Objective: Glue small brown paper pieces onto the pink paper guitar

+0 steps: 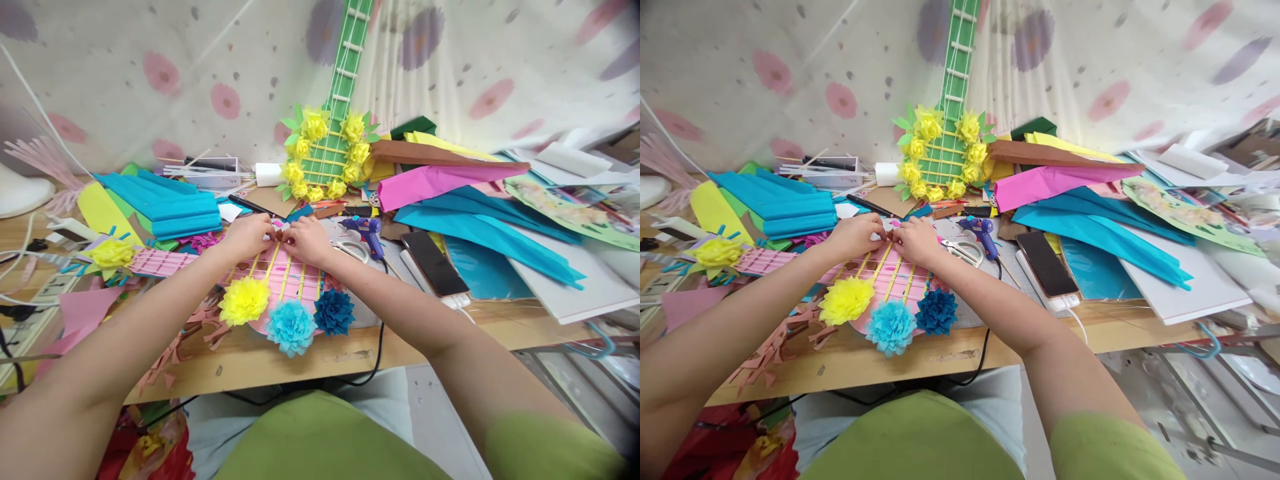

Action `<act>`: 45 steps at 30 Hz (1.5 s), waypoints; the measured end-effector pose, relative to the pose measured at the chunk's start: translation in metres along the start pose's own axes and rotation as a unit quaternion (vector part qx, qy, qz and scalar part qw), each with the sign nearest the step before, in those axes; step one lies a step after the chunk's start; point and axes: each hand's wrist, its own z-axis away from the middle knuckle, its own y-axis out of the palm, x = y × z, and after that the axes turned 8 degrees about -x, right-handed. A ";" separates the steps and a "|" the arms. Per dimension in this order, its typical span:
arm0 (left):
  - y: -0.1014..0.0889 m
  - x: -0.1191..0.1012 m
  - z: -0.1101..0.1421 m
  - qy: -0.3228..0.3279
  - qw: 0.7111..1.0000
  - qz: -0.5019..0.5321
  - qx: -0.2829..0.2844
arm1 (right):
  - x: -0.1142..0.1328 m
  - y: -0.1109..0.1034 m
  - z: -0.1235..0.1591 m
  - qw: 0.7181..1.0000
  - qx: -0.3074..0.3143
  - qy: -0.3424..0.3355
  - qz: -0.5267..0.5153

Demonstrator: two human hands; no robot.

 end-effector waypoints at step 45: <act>-0.002 -0.003 -0.004 -0.134 0.990 0.028 0.020 | -0.007 0.001 0.004 0.997 0.035 -0.071 0.005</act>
